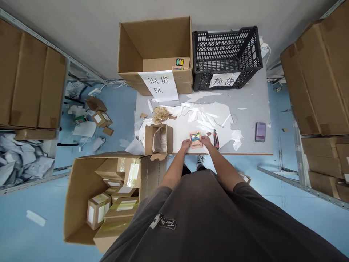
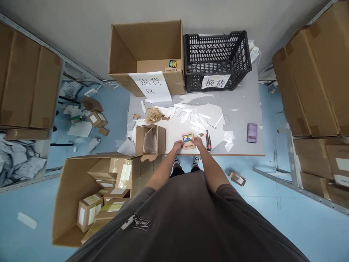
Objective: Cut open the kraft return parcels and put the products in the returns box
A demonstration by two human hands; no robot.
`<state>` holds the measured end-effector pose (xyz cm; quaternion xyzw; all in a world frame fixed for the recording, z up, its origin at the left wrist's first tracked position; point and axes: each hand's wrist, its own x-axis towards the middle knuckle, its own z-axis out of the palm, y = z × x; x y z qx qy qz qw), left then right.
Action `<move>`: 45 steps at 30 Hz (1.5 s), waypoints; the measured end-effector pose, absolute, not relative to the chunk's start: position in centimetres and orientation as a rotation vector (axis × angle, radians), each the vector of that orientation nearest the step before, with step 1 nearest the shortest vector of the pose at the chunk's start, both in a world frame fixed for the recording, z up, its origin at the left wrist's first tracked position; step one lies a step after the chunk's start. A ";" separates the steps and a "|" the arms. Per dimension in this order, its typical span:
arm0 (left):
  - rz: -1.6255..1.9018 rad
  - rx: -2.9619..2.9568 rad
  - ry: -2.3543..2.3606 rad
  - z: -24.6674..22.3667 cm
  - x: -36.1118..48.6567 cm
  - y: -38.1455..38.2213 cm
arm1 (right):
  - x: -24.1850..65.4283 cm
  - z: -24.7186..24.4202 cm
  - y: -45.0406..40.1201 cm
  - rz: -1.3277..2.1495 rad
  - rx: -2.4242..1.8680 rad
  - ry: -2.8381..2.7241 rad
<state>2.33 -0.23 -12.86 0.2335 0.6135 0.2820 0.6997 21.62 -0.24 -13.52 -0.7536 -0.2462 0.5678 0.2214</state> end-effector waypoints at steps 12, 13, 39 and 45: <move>0.724 0.550 1.257 -2.7 -2.0 3.0 | 21.0 -0.5 1.2 1.666 -1.565 -0.622; 0.745 0.564 1.251 -1.9 -2.4 3.3 | 20.8 0.4 1.4 1.666 -1.513 -0.629; 1.013 0.853 1.112 7.2 -2.8 2.6 | 17.6 8.2 1.9 1.560 -1.330 -0.768; 1.161 1.272 1.330 8.8 -0.9 1.4 | 16.5 9.2 1.8 1.442 -1.336 -0.814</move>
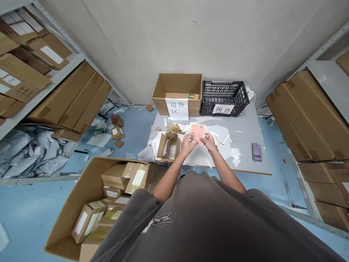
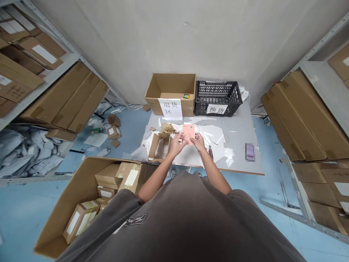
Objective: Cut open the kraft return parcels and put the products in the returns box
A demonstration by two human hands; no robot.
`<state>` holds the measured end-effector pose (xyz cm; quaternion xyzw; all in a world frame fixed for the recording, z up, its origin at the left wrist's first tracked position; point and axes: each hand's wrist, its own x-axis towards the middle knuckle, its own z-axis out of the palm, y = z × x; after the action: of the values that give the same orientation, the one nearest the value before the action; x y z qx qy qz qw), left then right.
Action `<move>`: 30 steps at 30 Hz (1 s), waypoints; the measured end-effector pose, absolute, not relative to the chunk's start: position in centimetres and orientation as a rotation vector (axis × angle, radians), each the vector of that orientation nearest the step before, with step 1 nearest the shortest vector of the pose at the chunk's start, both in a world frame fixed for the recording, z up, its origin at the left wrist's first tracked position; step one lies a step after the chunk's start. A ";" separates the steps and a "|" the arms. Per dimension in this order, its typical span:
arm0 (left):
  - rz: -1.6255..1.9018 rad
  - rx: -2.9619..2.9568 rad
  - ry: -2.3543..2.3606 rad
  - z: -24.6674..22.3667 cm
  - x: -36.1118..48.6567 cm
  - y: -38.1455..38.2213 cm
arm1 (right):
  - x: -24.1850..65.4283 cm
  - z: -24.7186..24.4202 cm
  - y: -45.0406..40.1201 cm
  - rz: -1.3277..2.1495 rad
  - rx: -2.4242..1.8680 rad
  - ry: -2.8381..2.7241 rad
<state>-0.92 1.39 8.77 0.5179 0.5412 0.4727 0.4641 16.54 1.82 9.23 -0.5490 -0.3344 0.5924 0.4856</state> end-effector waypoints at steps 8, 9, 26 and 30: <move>1.226 1.253 1.286 9.3 0.8 0.8 | 14.4 10.7 1.7 1.384 -1.183 -1.087; 1.240 1.190 1.264 9.3 0.2 1.0 | 14.7 10.6 1.9 1.352 -1.209 -1.093; 1.087 0.848 1.042 8.5 -4.5 3.3 | 17.1 11.6 3.0 1.645 -1.285 -0.808; 1.099 0.873 1.011 9.1 -6.9 5.6 | 15.3 12.2 4.8 1.607 -1.289 -0.770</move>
<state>-6.88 5.61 9.12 0.3839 0.4449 0.4834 0.6488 15.30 4.79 12.19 -0.5223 -0.3119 0.6510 0.4540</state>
